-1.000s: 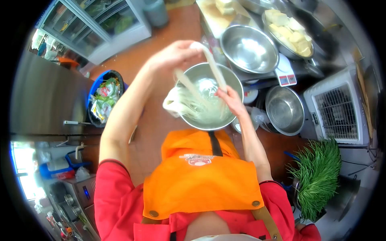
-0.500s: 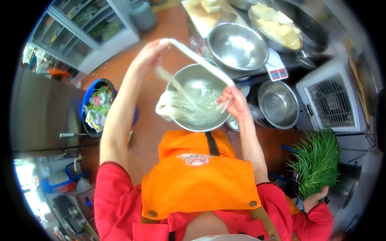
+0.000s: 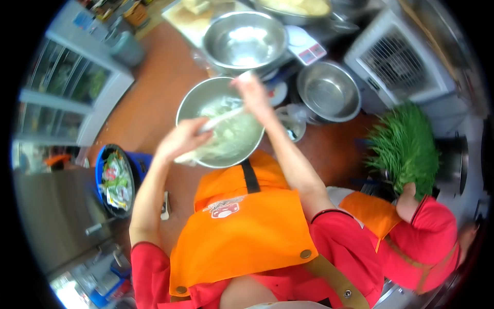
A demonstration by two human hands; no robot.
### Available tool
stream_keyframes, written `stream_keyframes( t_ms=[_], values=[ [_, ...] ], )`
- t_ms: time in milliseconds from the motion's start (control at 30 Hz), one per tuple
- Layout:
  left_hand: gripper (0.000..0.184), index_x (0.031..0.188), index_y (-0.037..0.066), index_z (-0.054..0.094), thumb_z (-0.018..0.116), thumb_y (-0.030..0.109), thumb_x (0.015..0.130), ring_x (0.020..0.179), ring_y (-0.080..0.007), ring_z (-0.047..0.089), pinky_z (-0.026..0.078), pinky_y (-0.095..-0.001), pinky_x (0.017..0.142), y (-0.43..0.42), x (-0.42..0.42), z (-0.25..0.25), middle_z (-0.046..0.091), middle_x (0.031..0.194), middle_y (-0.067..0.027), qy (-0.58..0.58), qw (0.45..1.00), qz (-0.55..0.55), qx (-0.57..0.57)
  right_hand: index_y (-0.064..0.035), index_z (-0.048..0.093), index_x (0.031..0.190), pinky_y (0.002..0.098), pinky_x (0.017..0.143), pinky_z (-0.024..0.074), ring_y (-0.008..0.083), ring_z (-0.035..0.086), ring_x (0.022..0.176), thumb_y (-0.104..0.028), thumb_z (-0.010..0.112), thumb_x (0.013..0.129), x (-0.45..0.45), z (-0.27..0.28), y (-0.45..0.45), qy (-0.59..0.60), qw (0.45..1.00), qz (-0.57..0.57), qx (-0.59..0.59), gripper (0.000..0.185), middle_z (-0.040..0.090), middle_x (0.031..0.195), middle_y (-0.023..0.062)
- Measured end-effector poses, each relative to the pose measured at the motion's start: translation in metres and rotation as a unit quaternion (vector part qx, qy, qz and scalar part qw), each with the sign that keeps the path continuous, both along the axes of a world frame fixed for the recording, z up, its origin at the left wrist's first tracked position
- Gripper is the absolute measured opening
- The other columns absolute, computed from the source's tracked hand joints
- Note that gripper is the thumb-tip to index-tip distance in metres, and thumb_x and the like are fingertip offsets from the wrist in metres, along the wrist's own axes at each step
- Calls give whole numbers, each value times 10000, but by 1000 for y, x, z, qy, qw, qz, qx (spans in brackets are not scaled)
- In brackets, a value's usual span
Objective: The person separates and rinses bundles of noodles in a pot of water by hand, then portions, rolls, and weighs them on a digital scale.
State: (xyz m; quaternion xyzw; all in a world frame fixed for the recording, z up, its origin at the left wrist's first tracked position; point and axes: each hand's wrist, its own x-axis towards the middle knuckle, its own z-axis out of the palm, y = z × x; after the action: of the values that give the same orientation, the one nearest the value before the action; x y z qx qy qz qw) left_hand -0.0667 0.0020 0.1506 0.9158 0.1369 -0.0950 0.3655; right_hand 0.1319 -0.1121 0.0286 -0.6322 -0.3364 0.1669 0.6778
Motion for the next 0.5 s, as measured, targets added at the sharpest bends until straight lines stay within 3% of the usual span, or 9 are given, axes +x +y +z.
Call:
stream_keyframes(
  t_ms=[33,100,167,267,367,400,433,467,500],
  values=[
    [138,971,49,599,615,160,889,719,-71,510,438,-258,637,1,4,8,559,735,-17,12,998,53,-22,-43,605,999,297,709,482,170,632,822,-236,469,976,-14,-11,-8,-42,994,85,-44,237,677,897,47],
    [84,974,41,591,580,61,893,749,-53,491,427,-227,662,18,10,8,532,799,42,-28,992,83,-89,-30,591,1009,323,691,498,167,622,749,-254,457,986,-50,4,-29,63,973,198,-104,262,661,817,42],
    [84,965,46,588,562,24,888,802,-50,501,427,-217,704,24,15,9,539,836,38,-49,981,89,-167,-22,563,1036,341,724,505,178,607,707,-284,460,989,-74,29,-52,258,915,306,-48,286,609,708,42],
    [115,967,54,579,539,-11,880,849,-49,511,437,-214,749,24,21,-22,539,870,37,-67,951,111,-280,-25,535,1068,411,778,509,212,614,734,-337,460,983,-90,34,-62,542,712,428,131,332,537,629,28],
    [208,1085,54,599,520,41,893,893,-105,572,474,-251,794,4,17,-51,622,972,13,-40,940,130,-313,-32,532,1072,487,830,497,255,620,765,-388,468,968,-69,67,-44,580,578,462,342,376,491,606,11],
    [227,1115,50,600,510,74,907,902,-118,582,484,-266,796,-8,15,-58,636,994,-2,-32,933,141,-329,-38,534,1096,533,891,463,267,633,804,-393,466,965,-57,73,-40,589,581,428,364,384,544,679,30],
    [213,1091,38,602,532,154,927,853,-114,583,486,-266,766,-11,13,-66,638,932,-15,0,993,90,-71,-43,536,1121,579,951,430,279,647,842,-397,464,963,-44,78,-35,598,582,395,385,394,597,752,48],
    [218,1078,36,606,559,181,922,826,-111,580,483,-264,751,-15,14,-73,635,901,-19,20,988,84,-127,-30,546,1115,558,913,466,279,641,869,-383,467,964,-32,82,-30,579,644,328,378,392,599,749,40],
    [230,1065,34,609,586,208,917,798,-108,577,481,-261,735,-20,14,-77,633,870,-23,39,979,80,-182,-40,560,1116,464,855,506,264,642,870,-349,482,968,-21,80,-28,498,735,269,374,352,634,810,55]
  ],
)
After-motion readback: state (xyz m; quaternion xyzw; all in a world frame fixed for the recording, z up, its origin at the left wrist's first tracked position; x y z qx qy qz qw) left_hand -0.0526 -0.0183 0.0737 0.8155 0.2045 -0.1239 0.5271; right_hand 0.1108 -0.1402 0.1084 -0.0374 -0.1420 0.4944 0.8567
